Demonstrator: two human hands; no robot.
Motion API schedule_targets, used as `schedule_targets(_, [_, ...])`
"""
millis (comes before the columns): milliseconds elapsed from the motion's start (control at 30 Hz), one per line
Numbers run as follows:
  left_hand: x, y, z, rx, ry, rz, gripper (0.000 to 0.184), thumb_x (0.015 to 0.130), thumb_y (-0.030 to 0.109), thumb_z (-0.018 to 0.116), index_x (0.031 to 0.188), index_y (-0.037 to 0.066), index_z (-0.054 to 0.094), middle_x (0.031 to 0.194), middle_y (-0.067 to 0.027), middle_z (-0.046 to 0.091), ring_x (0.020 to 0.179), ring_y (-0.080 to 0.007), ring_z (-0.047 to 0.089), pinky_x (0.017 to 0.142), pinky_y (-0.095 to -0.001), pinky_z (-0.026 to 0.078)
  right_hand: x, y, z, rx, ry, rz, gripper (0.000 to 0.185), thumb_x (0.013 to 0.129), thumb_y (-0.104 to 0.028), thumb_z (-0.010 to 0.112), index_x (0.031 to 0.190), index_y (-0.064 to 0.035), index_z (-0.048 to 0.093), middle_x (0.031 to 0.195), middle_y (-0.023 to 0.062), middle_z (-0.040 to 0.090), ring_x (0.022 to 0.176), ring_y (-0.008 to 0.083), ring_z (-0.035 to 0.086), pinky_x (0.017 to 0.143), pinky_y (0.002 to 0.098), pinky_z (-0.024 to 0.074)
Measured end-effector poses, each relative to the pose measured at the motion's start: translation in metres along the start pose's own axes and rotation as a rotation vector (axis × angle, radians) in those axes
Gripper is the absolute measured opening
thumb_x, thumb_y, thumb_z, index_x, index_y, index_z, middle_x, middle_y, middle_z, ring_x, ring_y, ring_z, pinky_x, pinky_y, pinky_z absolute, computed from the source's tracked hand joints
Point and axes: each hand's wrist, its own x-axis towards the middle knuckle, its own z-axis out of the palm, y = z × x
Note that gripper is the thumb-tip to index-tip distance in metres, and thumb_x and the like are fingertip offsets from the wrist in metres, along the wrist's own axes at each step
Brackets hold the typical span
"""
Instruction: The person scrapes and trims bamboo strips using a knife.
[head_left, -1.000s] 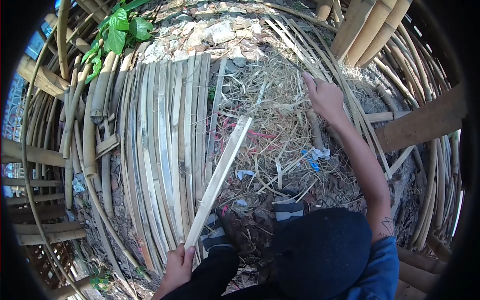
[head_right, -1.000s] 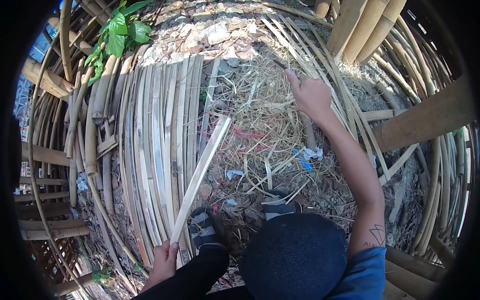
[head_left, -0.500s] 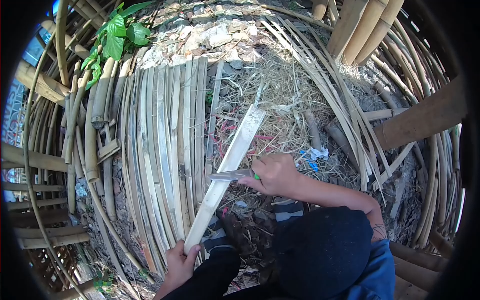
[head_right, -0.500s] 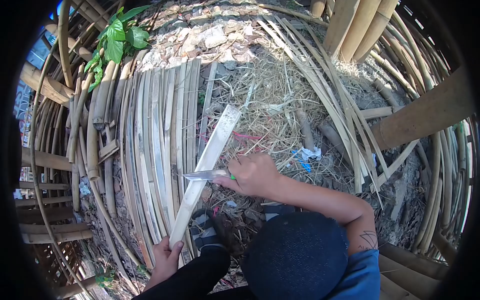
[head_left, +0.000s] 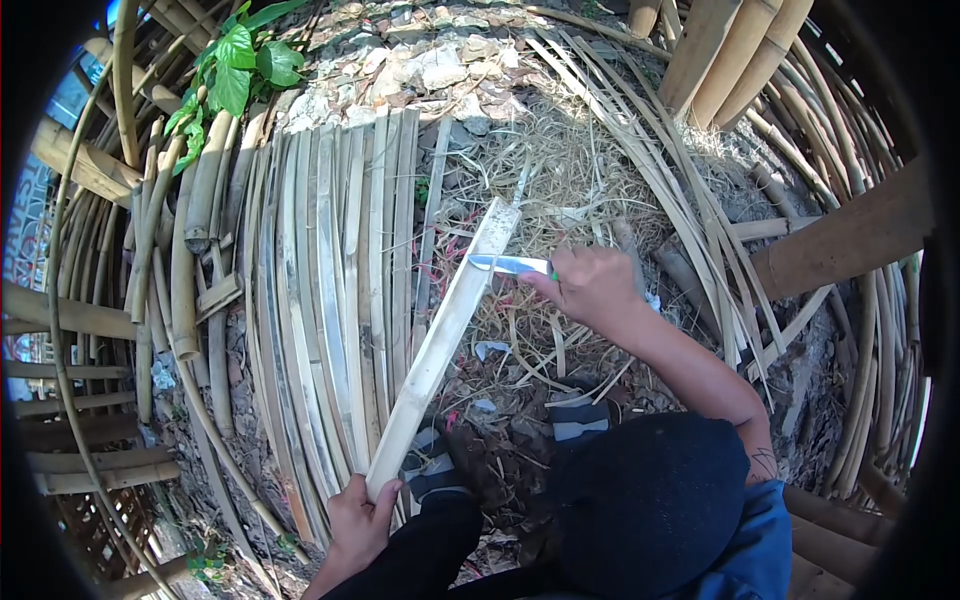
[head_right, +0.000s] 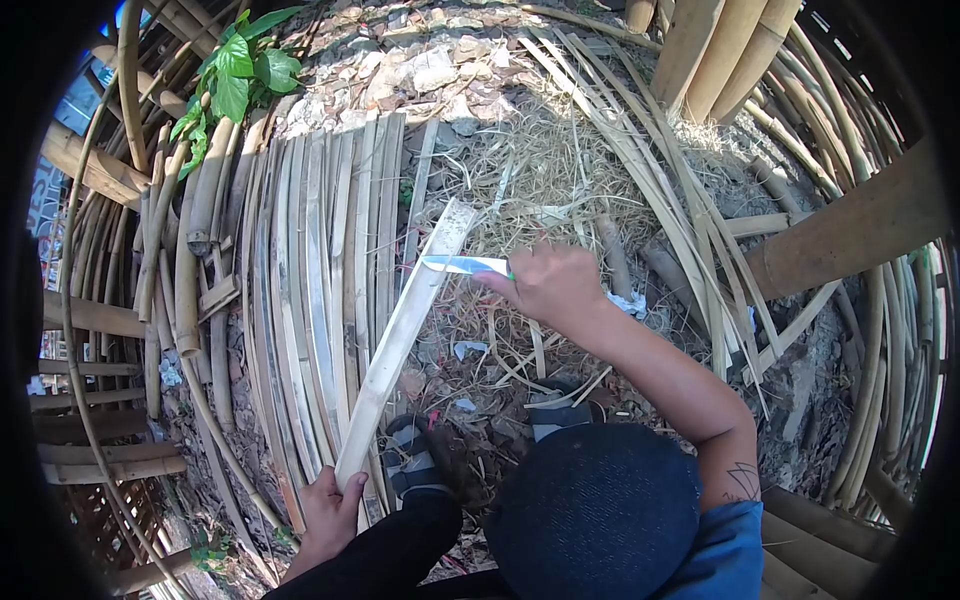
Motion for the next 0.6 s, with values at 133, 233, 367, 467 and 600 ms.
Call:
schedule_targets(133, [0.001,0.0,-0.002,0.043,0.009,0.027,0.045,0.092,0.027,0.074,0.068,-0.002,0.048,0.047,-0.011,0.046,0.044,-0.0125,0.044,0.042,-0.035,0.035,-0.002,0.008,0.005,-0.076,-0.022,0.052,0.057,0.089,-0.059,0.065,0.061,-0.0091,0.06,0.05,0.0076,0.057,0.043,0.0226,0.06,0.039,0.0345,0.046])
schedule_targets(233, [0.002,0.006,-0.002,0.097,-0.044,-0.031,0.045,0.091,0.029,0.075,0.07,-0.001,0.051,0.049,-0.0154,0.052,0.042,-0.0249,0.057,0.041,-0.037,0.04,-0.002,0.019,0.015,-0.139,-0.045,0.049,0.061,0.093,-0.06,0.058,0.062,-0.0082,0.063,0.053,0.0106,0.059,0.045,0.0263,0.062,0.043,0.0378,0.0486])
schedule_targets(367, [-0.007,-0.016,-0.005,0.111,-0.006,0.052,0.044,0.091,0.029,0.074,0.069,-0.001,0.051,0.05,-0.0159,0.053,0.042,-0.0257,0.057,0.042,-0.0376,0.041,0.002,0.108,0.005,-0.176,-0.194,0.734,0.072,0.101,-0.061,0.038,0.073,-0.0022,0.069,0.059,0.0197,0.063,0.055,0.0372,0.065,0.054,0.0483,0.0512])
schedule_targets(467, [-0.007,-0.014,-0.005,0.105,0.012,0.04,0.043,0.091,0.028,0.074,0.07,-0.001,0.051,0.05,-0.016,0.052,0.042,-0.0261,0.057,0.043,-0.038,0.041,0.005,0.089,-0.021,-0.155,-0.097,0.706,0.071,0.102,-0.06,0.037,0.077,-0.0013,0.069,0.059,0.0207,0.063,0.055,0.0388,0.065,0.052,0.0495,0.0496])
schedule_targets(600, [0.002,-0.004,-0.004,0.053,0.014,-0.005,0.042,0.092,0.027,0.073,0.071,-0.002,0.051,0.05,-0.0161,0.051,0.041,-0.0269,0.054,0.043,-0.0387,0.04,0.003,0.044,-0.025,-0.031,-0.072,0.6,0.059,0.1,-0.052,0.049,0.072,-0.0027,0.064,0.056,0.019,0.06,0.057,0.0402,0.064,0.057,0.0506,0.0497])
